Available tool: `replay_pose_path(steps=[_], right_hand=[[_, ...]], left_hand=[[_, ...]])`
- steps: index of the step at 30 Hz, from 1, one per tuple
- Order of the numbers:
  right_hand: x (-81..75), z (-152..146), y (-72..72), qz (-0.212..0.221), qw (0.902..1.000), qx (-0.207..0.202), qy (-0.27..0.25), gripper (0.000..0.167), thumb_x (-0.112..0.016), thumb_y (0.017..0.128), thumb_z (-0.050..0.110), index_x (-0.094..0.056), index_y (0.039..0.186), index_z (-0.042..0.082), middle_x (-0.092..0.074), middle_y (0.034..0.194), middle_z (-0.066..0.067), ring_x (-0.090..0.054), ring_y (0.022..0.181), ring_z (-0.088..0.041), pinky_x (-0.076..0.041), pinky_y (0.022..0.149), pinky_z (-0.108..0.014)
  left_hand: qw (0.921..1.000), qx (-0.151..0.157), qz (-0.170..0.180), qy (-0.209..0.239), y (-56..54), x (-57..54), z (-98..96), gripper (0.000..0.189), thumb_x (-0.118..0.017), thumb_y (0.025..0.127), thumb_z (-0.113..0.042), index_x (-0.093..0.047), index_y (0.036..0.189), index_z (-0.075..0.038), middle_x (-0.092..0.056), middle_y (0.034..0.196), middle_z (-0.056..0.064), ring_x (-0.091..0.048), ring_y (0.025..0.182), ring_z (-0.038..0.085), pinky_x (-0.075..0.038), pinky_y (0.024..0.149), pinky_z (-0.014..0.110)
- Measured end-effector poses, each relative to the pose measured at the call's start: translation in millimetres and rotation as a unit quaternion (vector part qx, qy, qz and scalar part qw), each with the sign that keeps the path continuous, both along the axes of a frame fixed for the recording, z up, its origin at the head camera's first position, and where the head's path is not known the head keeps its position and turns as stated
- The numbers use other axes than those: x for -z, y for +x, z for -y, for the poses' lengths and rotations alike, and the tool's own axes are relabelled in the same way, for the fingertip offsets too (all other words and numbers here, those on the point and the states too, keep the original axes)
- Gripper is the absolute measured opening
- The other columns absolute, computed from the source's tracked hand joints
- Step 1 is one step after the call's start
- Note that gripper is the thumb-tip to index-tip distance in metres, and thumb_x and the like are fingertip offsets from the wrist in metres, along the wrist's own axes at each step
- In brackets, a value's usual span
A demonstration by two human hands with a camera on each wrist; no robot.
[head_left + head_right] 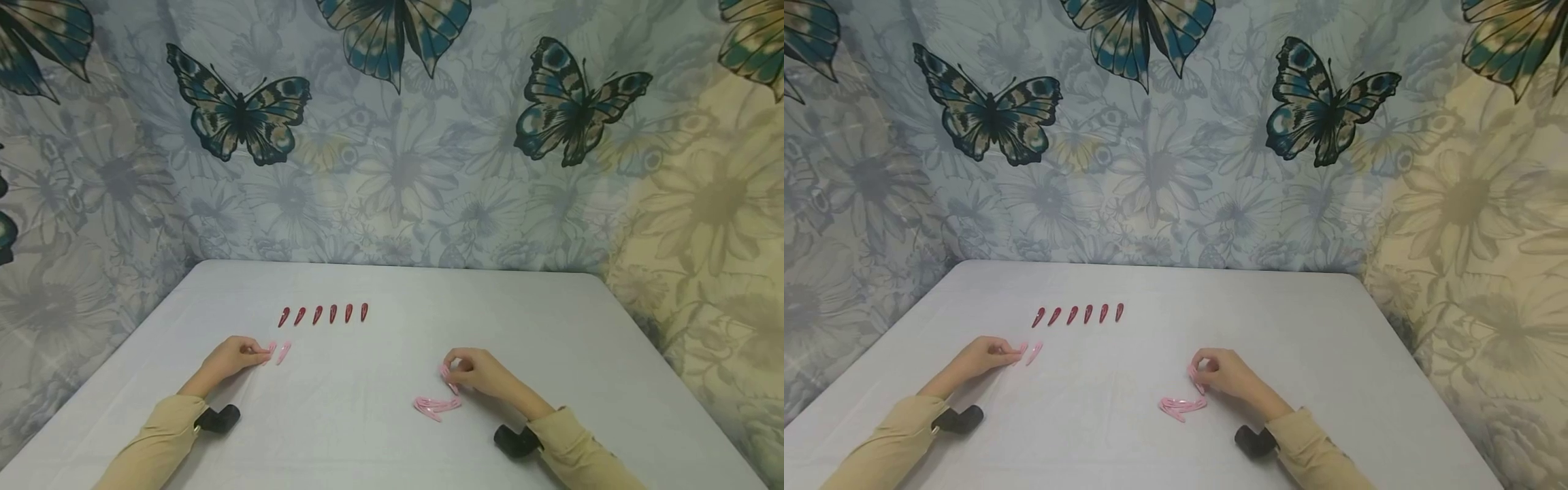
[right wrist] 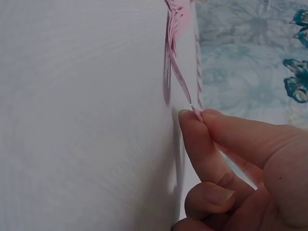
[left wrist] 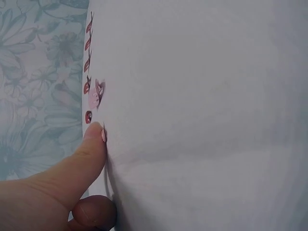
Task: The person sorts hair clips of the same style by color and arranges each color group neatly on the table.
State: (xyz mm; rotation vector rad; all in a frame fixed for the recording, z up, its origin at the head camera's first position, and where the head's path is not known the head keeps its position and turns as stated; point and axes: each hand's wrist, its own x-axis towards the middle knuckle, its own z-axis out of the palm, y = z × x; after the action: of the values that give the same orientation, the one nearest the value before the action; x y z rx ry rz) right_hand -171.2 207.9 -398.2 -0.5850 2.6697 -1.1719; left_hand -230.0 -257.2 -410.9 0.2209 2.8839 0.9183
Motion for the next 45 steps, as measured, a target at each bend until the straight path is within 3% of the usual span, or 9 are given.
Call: replay_pose_path(steps=[11,18,25,30,39,45], right_hand=[[-2.8,4.1,-9.1,0.025,0.9997,-0.006,-0.002,0.013,-0.062,0.091,0.005,-0.055,0.102,0.006,-0.057,0.060,-0.002,-0.035,0.050,-0.005,-0.031,0.048,-0.019],[-15.2,4.8,-18.5,0.059,0.9980,-0.005,-0.022,0.016,-0.060,0.092,0.004,-0.052,0.105,0.005,-0.065,0.068,-0.013,-0.032,0.056,-0.007,-0.029,0.055,-0.021],[-26.5,12.2,-26.7,0.086,0.9959,0.007,-0.030,0.020,-0.061,0.090,0.002,-0.050,0.106,0.002,-0.072,0.080,-0.017,-0.052,0.072,-0.012,-0.039,0.071,-0.028],[-30.4,25.5,-32.4,0.098,0.9942,0.026,-0.036,0.019,-0.063,0.089,0.000,-0.050,0.103,0.003,-0.073,0.082,-0.018,-0.060,0.076,-0.012,-0.042,0.075,-0.029],[-27.4,58.0,-40.7,0.090,0.9935,0.025,-0.065,0.019,-0.064,0.088,-0.001,-0.051,0.100,0.004,-0.073,0.076,-0.018,-0.070,0.073,-0.020,-0.041,0.071,-0.026],[-28.9,79.4,-46.0,0.086,0.9931,0.031,-0.074,0.019,-0.065,0.088,-0.001,-0.051,0.100,0.004,-0.073,0.076,-0.019,-0.069,0.072,-0.017,-0.040,0.067,-0.026]], left_hand=[[0.9999,-0.003,0.000,0.016,1.8,0.1,-1.7,0.021,-0.074,0.085,-0.017,-0.066,0.074,-0.002,-0.048,0.068,0.000,-0.037,0.066,0.016,-0.031,0.061,0.029],[1.0000,-0.001,-0.005,0.003,0.7,1.0,-1.1,0.020,-0.075,0.084,-0.019,-0.070,0.076,-0.002,-0.069,0.086,0.011,-0.043,0.071,0.015,-0.036,0.064,0.029],[1.0000,-0.006,0.002,-0.002,-1.6,-1.2,-3.3,0.020,-0.076,0.084,-0.020,-0.071,0.079,-0.001,-0.066,0.083,0.009,-0.045,0.073,0.016,-0.037,0.065,0.029],[1.0000,-0.008,0.001,-0.004,-0.4,-1.7,-2.4,0.020,-0.076,0.083,-0.019,-0.071,0.078,-0.001,-0.068,0.085,0.010,-0.045,0.073,0.015,-0.037,0.065,0.029],[1.0000,-0.009,-0.002,0.000,1.3,-2.4,-1.0,0.020,-0.075,0.083,-0.017,-0.069,0.076,0.000,-0.066,0.082,0.009,-0.045,0.073,0.016,-0.036,0.065,0.029],[0.9999,-0.010,-0.001,0.006,0.8,-1.0,-2.7,0.019,-0.075,0.083,-0.015,-0.068,0.074,0.000,-0.058,0.074,0.003,-0.041,0.070,0.016,-0.033,0.062,0.029]])
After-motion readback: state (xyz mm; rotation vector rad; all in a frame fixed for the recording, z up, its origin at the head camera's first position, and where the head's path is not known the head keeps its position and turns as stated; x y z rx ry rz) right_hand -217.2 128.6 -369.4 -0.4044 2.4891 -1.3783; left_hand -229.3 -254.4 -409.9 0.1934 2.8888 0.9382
